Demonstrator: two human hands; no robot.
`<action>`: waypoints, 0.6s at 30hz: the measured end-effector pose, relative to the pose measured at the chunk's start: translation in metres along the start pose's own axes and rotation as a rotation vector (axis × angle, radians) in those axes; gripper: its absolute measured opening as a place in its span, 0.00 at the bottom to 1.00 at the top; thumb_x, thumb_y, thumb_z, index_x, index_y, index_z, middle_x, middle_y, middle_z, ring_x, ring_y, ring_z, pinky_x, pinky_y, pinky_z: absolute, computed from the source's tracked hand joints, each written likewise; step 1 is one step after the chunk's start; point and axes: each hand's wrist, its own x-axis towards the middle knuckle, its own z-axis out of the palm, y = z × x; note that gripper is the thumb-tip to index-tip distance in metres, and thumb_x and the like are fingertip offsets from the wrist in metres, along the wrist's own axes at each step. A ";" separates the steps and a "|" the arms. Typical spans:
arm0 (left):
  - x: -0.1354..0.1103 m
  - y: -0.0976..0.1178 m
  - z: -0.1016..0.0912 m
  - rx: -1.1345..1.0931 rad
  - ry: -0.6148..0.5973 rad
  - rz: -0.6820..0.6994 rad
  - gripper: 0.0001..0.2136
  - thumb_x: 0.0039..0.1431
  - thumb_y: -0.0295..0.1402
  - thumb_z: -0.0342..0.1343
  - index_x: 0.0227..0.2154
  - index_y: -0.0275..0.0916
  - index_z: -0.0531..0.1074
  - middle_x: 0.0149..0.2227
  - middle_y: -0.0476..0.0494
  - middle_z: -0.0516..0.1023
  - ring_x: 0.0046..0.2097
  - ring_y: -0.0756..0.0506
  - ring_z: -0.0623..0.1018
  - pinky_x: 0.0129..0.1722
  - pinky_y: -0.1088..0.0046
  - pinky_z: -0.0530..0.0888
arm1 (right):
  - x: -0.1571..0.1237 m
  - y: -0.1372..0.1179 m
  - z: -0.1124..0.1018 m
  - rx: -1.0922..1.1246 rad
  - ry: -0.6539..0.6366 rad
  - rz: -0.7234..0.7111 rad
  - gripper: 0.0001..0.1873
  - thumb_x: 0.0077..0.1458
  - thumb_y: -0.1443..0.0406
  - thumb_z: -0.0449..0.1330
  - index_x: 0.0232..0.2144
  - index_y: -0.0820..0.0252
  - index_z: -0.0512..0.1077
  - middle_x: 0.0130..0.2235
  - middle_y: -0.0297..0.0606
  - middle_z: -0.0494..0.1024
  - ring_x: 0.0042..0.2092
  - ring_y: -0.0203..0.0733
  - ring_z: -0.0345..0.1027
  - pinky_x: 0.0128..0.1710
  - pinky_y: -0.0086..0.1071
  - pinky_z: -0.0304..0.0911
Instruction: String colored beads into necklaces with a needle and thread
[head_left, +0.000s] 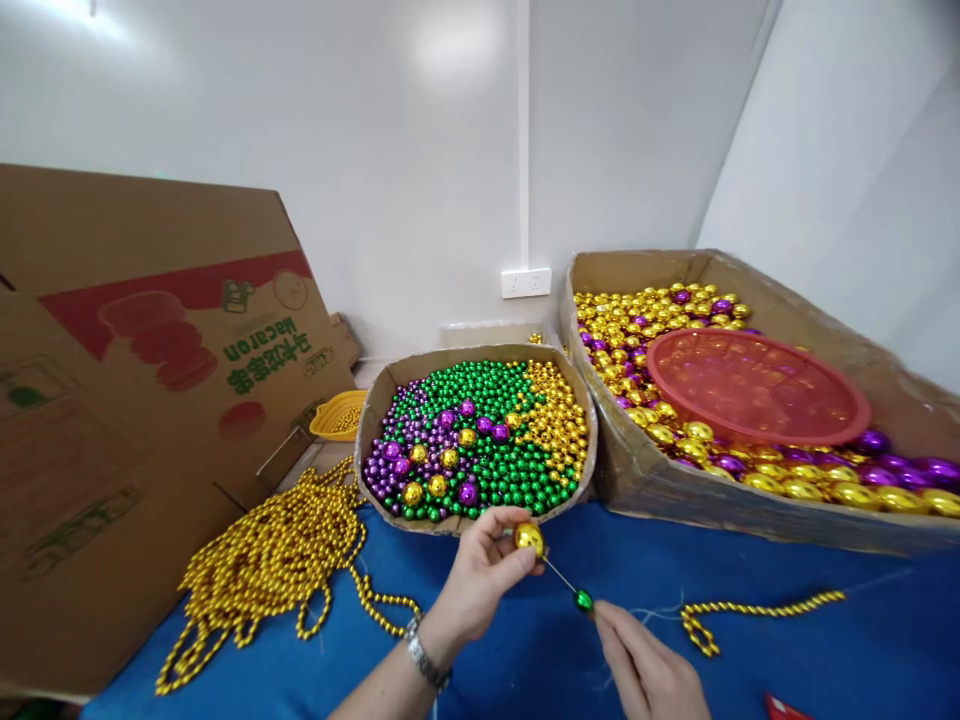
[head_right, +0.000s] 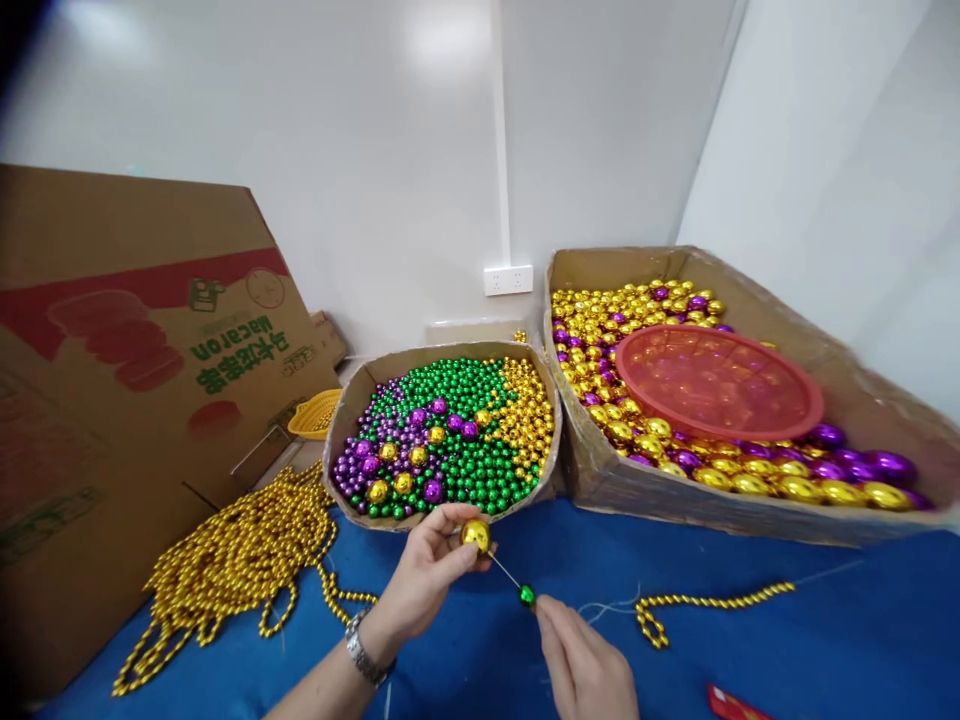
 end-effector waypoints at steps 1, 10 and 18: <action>-0.001 0.000 0.000 -0.011 0.004 -0.008 0.16 0.50 0.32 0.64 0.42 0.37 0.70 0.44 0.41 0.72 0.40 0.45 0.76 0.38 0.68 0.75 | 0.000 0.001 0.000 0.009 -0.008 -0.002 0.16 0.63 0.61 0.47 0.41 0.58 0.74 0.36 0.38 0.81 0.35 0.39 0.77 0.35 0.23 0.72; -0.008 -0.010 0.004 -0.039 -0.023 -0.036 0.17 0.48 0.31 0.65 0.41 0.36 0.70 0.44 0.41 0.72 0.37 0.49 0.75 0.35 0.71 0.76 | -0.001 -0.006 0.004 0.055 -0.065 0.033 0.12 0.64 0.63 0.47 0.43 0.57 0.68 0.37 0.39 0.80 0.35 0.37 0.77 0.34 0.22 0.70; -0.013 -0.017 0.005 -0.050 0.031 -0.017 0.18 0.47 0.31 0.65 0.42 0.36 0.68 0.44 0.40 0.71 0.38 0.48 0.74 0.34 0.71 0.75 | -0.008 -0.003 0.012 0.280 -0.241 0.201 0.10 0.65 0.64 0.43 0.43 0.53 0.63 0.26 0.29 0.76 0.25 0.31 0.73 0.26 0.18 0.67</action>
